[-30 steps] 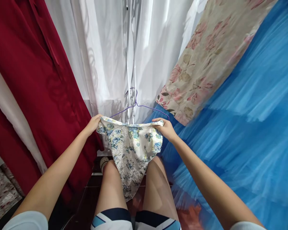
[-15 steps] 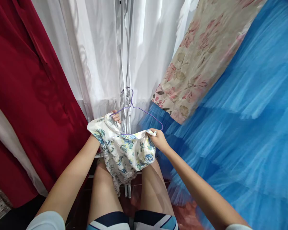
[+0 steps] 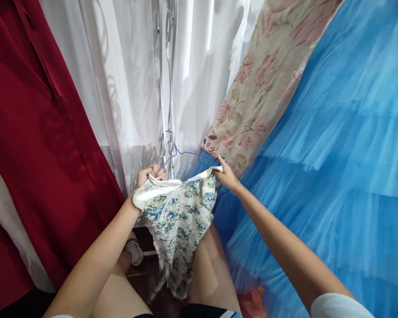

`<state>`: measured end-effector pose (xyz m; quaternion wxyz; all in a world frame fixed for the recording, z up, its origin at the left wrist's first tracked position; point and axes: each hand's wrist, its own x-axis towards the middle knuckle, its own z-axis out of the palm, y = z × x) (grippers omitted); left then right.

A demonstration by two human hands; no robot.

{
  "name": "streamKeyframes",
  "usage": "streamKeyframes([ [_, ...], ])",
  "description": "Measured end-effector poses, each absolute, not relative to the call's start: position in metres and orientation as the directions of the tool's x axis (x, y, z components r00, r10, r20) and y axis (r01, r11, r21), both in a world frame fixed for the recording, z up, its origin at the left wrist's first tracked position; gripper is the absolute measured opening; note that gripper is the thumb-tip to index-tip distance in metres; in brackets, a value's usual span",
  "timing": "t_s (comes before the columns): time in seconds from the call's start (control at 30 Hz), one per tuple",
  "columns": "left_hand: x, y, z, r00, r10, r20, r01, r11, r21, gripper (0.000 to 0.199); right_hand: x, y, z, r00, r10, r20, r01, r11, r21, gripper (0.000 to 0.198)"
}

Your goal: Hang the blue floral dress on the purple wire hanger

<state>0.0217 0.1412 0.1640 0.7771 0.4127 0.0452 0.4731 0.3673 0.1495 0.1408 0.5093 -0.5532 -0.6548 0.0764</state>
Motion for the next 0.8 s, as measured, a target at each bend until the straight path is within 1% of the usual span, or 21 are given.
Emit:
streamKeyframes([
  [0.13, 0.018, 0.146, 0.163, 0.503, 0.822, 0.268, -0.702, 0.207, 0.682, 0.04, 0.369, 0.166, 0.148, 0.051, 0.83, 0.555, 0.682, 0.377, -0.627, 0.038],
  [0.2, 0.016, 0.149, 0.162, 0.492, 0.832, 0.257, -0.703, 0.206, 0.681, 0.041, 0.37, 0.166, 0.148, 0.029, 0.844, 0.536, 0.691, 0.371, -0.621, 0.029],
  [0.23, 0.016, 0.15, 0.161, 0.495, 0.831, 0.253, -0.702, 0.211, 0.68, 0.041, 0.371, 0.165, 0.147, 0.027, 0.848, 0.529, 0.695, 0.365, -0.62, 0.03],
  [0.27, 0.015, 0.151, 0.16, 0.5, 0.83, 0.249, -0.701, 0.219, 0.679, 0.041, 0.373, 0.163, 0.146, 0.034, 0.849, 0.528, 0.699, 0.358, -0.62, 0.035],
  [0.37, 0.017, 0.153, 0.159, 0.519, 0.823, 0.232, -0.699, 0.252, 0.669, 0.039, 0.381, 0.158, 0.141, 0.065, 0.836, 0.545, 0.699, 0.352, -0.623, 0.068],
  [0.4, 0.017, 0.153, 0.159, 0.527, 0.82, 0.224, -0.704, 0.273, 0.655, 0.038, 0.384, 0.157, 0.139, 0.058, 0.839, 0.542, 0.69, 0.359, -0.629, 0.074],
  [0.43, 0.018, 0.153, 0.158, 0.533, 0.817, 0.219, -0.715, 0.297, 0.632, 0.037, 0.386, 0.156, 0.136, 0.041, 0.846, 0.531, 0.678, 0.367, -0.637, 0.077],
  [0.5, 0.02, 0.15, 0.158, 0.541, 0.813, 0.214, -0.743, 0.343, 0.574, 0.036, 0.388, 0.157, 0.13, 0.006, 0.863, 0.506, 0.654, 0.379, -0.654, 0.075],
  [0.57, 0.02, 0.146, 0.16, 0.54, 0.815, 0.211, -0.763, 0.367, 0.532, 0.036, 0.387, 0.159, 0.124, 0.011, 0.86, 0.51, 0.648, 0.383, -0.659, 0.076],
  [0.63, 0.019, 0.143, 0.163, 0.546, 0.818, 0.18, -0.756, 0.388, 0.528, 0.035, 0.385, 0.161, 0.122, 0.051, 0.842, 0.538, 0.632, 0.39, -0.67, 0.087],
  [0.7, 0.018, 0.14, 0.168, 0.554, 0.822, 0.134, -0.737, 0.409, 0.539, 0.035, 0.381, 0.164, 0.125, 0.066, 0.854, 0.516, 0.582, 0.387, -0.715, 0.094],
  [0.73, 0.017, 0.139, 0.17, 0.559, 0.821, 0.116, -0.726, 0.417, 0.546, 0.036, 0.38, 0.166, 0.128, 0.054, 0.872, 0.487, 0.552, 0.38, -0.742, 0.092],
  [0.8, 0.014, 0.14, 0.175, 0.563, 0.82, 0.102, -0.713, 0.419, 0.562, 0.036, 0.377, 0.168, 0.136, 0.01, 0.905, 0.426, 0.511, 0.361, -0.78, 0.079],
])
